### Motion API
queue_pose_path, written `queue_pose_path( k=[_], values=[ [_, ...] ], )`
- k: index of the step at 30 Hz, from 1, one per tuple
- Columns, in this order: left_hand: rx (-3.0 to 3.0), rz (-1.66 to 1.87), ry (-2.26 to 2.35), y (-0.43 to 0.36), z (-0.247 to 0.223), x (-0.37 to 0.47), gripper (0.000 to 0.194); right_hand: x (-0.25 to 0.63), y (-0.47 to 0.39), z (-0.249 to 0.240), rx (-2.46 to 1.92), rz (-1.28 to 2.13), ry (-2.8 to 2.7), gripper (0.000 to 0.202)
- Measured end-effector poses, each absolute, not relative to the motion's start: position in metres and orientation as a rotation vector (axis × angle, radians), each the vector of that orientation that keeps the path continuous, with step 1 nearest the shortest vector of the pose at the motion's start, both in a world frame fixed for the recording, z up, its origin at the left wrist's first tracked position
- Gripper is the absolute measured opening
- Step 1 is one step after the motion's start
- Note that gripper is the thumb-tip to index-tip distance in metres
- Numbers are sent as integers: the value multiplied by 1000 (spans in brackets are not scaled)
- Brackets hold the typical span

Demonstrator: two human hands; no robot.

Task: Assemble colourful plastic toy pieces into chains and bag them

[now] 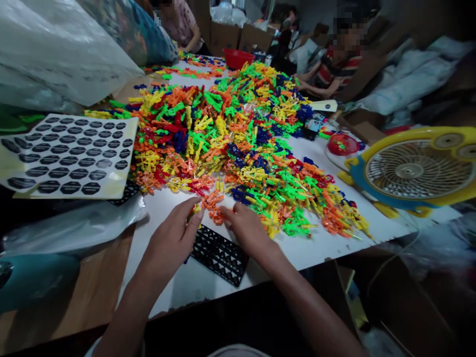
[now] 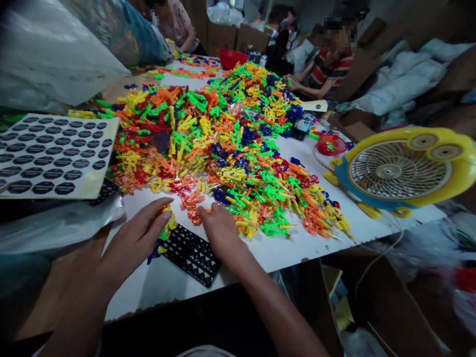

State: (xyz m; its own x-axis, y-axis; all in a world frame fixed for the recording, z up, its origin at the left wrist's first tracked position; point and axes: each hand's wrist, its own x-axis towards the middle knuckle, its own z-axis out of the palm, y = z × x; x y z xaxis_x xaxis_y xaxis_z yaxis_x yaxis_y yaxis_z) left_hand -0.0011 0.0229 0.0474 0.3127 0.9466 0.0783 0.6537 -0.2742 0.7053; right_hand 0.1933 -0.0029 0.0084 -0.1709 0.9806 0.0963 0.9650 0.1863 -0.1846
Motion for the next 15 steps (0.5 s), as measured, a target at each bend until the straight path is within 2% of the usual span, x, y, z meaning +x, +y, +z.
queue_pose_path(
  k=[4, 7, 10, 12, 15],
  values=[
    [2009, 668, 1425, 23, 47, 0, 46, 153, 50, -7, -1831, 203, -2233, 25],
    [1984, 705, 1429, 23, 46, 0, 46, 150, 63, -1, -1708, 291, -2153, 39],
    [1969, 733, 1437, 22, 45, 0, 45, 176, 34, 14, -1689, 302, -2088, 36],
    [1978, 731, 1422, 22, 45, 0, 44, 205, 2, 23, -1848, 216, -2057, 21],
    [1986, 718, 1417, 22, 46, 0, 44, 247, -35, 32, -2188, -3, -2083, 15]
  ],
)
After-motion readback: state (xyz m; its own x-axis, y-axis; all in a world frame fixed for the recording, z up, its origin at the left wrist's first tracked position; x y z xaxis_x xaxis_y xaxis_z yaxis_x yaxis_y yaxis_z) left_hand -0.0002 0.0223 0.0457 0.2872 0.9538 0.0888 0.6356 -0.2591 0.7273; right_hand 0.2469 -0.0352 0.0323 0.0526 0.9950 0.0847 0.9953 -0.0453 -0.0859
